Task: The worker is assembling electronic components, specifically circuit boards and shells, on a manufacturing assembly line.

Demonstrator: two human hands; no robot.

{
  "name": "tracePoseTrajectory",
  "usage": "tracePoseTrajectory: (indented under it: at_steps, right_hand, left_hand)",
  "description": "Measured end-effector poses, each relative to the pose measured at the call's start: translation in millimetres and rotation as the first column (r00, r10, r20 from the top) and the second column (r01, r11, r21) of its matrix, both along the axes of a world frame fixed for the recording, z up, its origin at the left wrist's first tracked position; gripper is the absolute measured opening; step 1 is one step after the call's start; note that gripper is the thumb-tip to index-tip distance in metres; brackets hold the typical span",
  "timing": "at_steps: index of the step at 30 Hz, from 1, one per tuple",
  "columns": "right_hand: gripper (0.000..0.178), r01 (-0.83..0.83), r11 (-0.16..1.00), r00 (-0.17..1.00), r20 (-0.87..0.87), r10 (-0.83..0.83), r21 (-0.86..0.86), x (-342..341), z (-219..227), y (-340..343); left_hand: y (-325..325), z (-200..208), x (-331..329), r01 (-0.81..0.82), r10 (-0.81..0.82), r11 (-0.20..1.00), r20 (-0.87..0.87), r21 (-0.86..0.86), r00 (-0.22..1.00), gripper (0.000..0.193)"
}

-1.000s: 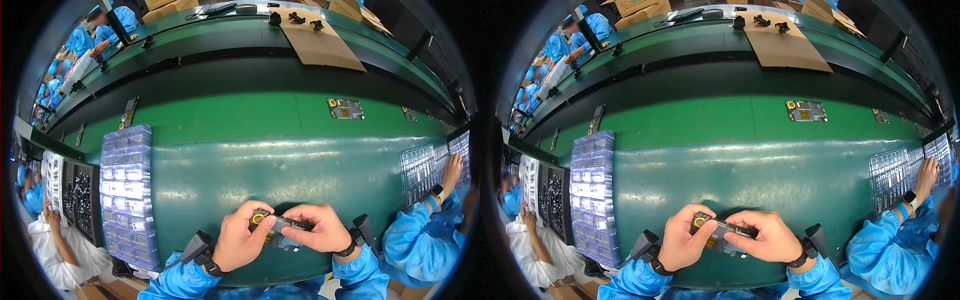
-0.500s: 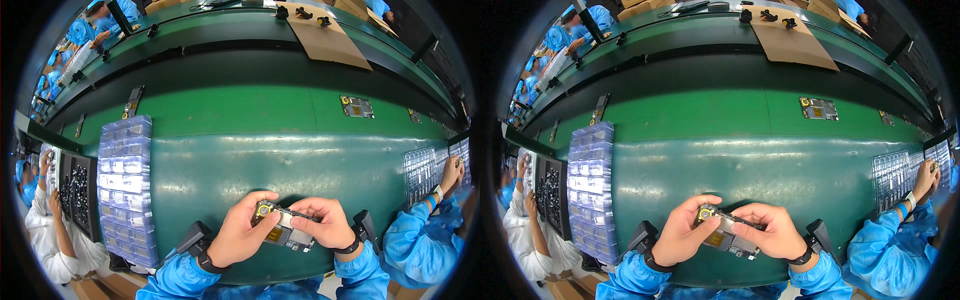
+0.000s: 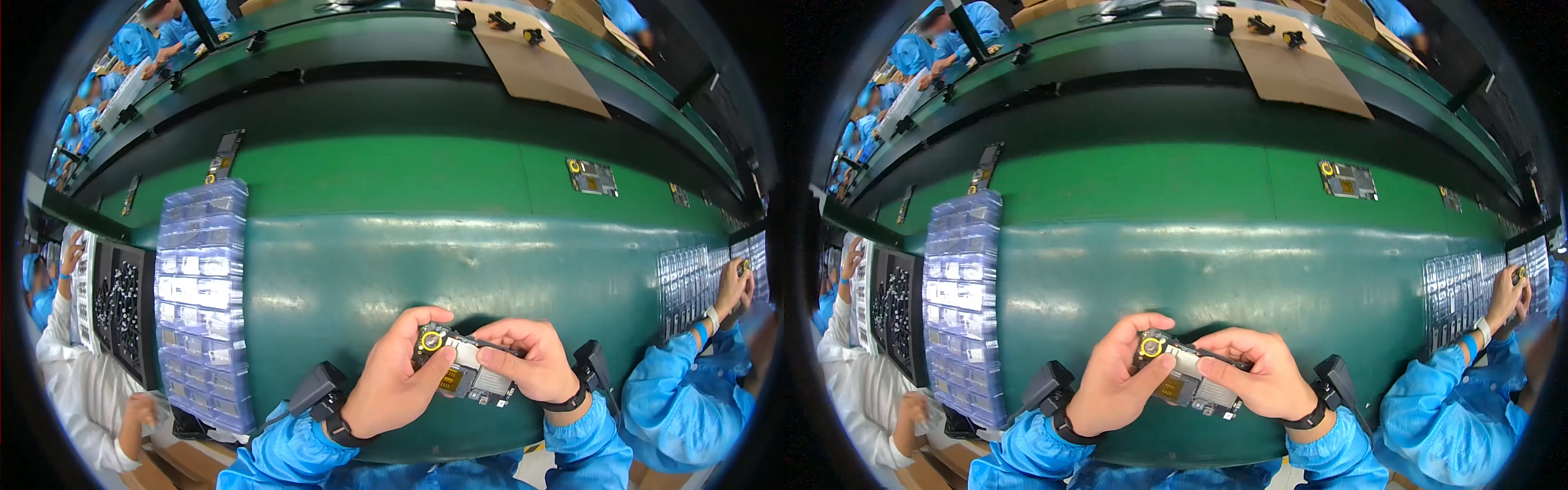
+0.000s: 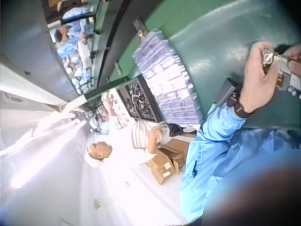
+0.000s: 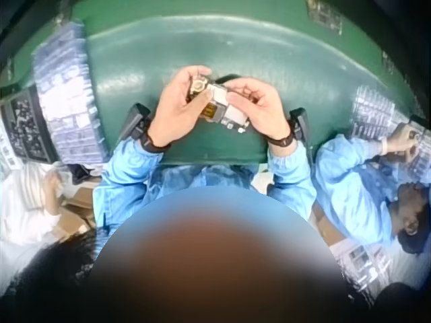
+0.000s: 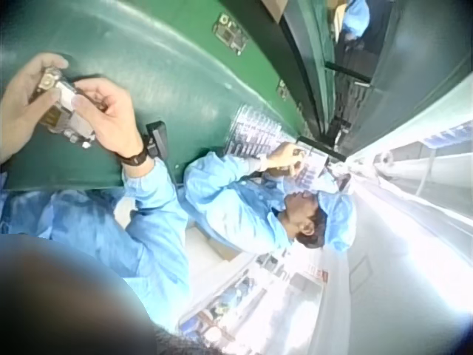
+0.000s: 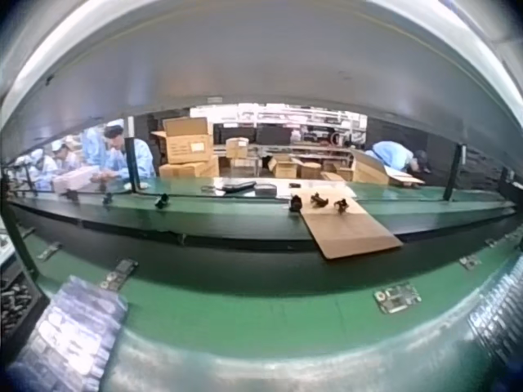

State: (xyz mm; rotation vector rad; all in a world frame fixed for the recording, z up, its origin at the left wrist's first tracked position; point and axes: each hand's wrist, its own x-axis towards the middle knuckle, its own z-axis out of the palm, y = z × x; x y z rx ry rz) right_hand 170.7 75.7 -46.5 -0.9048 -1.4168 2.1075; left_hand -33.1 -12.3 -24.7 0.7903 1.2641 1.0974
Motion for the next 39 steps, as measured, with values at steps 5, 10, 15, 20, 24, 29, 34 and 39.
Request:
tracePoseTrajectory:
  at_steps: [5,10,15,20,24,29,34,39]
  right_hand:
    - [0.018,0.054,0.957,0.996,0.055,-0.073,0.285,3,-11,2]
    - [0.048,-0.075,0.52,0.958,0.206,-0.199,0.851,-14,-3,-2]
    - [0.076,-0.225,0.221,0.959,0.256,-0.122,0.949,-28,-2,11]
    - [0.079,-0.224,0.252,0.943,0.275,-0.189,0.942,-64,3,70]
    - [0.082,-0.264,0.225,0.919,0.315,-0.237,0.938,-112,-5,152]
    - [0.092,-0.423,-0.068,0.869,0.383,-0.313,0.904,-183,10,184]
    - [0.047,-0.249,-0.22,0.968,0.251,-0.019,0.943,-280,53,118]
    - [0.024,-0.171,-0.238,0.87,0.26,0.42,0.956,-400,59,-5]
  left_hand:
    - [8,-11,5,0.052,-0.017,0.995,-0.351,0.09,0.936,0.022]
    - [9,-27,7,-0.105,0.211,0.954,-0.381,0.28,0.9,0.023]
    - [19,-47,-1,-0.22,0.354,0.903,-0.345,0.37,0.87,0.027]
    - [45,-76,-11,-0.466,0.52,0.779,-0.017,0.42,0.854,0.049]
    - [55,-82,-22,-0.442,0.484,0.829,-0.042,0.343,0.874,0.048]
    - [67,-107,-5,-0.388,0.53,0.793,-0.217,0.47,0.819,0.042]
    - [80,-101,-1,-0.391,0.515,0.799,-0.184,0.458,0.837,0.039]
    - [107,-160,-3,-0.391,0.452,0.581,0.117,0.713,0.884,0.039]
